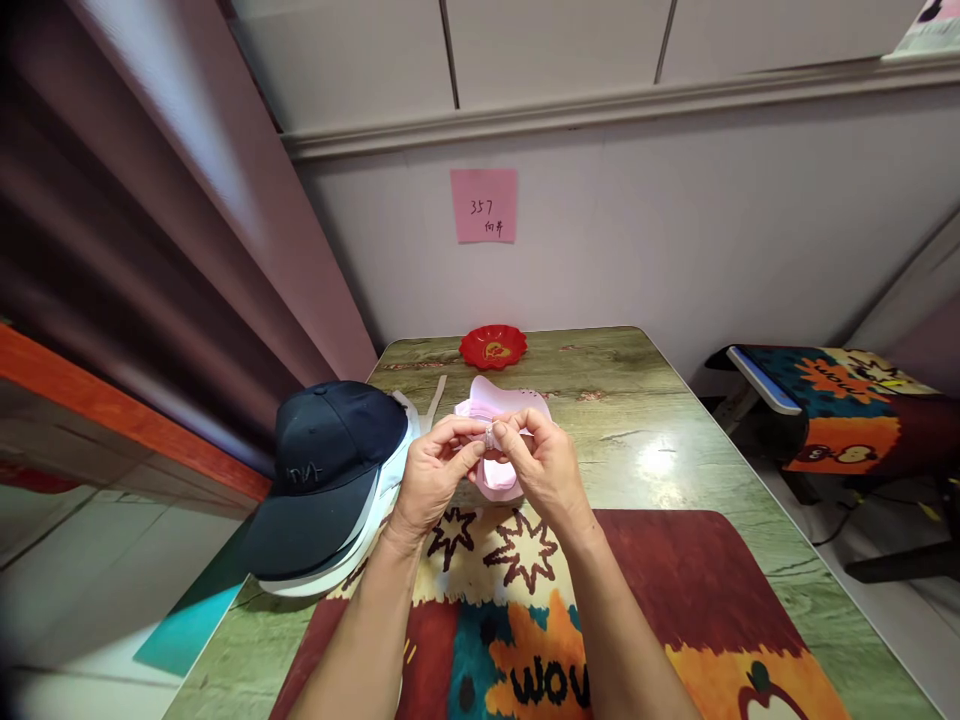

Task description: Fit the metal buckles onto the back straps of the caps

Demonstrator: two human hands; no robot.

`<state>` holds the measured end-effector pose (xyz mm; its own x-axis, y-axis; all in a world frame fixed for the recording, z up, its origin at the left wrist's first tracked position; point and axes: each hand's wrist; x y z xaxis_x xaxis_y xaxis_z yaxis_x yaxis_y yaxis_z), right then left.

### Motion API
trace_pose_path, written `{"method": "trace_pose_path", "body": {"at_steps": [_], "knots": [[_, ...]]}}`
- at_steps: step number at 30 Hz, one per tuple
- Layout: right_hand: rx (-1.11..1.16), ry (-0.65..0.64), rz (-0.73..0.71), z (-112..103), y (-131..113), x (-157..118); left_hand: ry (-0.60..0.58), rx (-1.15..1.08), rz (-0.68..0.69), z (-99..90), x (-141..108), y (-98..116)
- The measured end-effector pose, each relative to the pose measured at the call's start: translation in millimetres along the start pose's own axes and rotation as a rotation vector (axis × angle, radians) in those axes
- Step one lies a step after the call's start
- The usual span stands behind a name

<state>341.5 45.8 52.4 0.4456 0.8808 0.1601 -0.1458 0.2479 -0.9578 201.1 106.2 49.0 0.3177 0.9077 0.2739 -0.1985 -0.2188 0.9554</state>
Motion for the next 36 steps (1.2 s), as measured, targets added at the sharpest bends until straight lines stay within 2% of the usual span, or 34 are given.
{"method": "trace_pose_path", "body": {"at_steps": [4,10,15,23,29,34,36], "knots": [[0.009,-0.005,0.028,0.6,-4.2,-1.0,0.012,0.017,0.007,0.9,-0.2,-0.2],[0.005,0.005,0.16,-3.3,-13.1,-2.4,0.011,0.061,0.016,1.1,-0.5,-1.5],[0.095,-0.004,0.233,-5.5,-10.7,-1.8,-0.008,0.061,0.009,0.4,-0.8,-1.0],[0.132,-0.023,0.219,-2.1,-7.4,-0.4,-0.01,0.067,0.018,-0.2,-1.9,-0.4],[0.072,-0.004,0.197,-4.4,-5.8,-0.6,-0.017,0.18,0.13,0.2,-2.1,1.0],[-0.091,0.116,0.049,-6.7,-6.5,0.3,-0.014,0.241,0.154,-2.4,-0.1,-4.2],[-0.071,0.105,0.045,-5.3,-8.9,0.2,-0.018,0.244,0.157,-3.6,0.5,-5.7]]}}
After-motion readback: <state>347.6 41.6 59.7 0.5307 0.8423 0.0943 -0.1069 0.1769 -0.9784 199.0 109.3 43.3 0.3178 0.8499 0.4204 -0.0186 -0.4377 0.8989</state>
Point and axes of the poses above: each hand's wrist, its own x-axis towards the middle knuckle, its own z-axis out of the palm, y = z × x, and after that the axes turned 9 degrees about y, right-handed
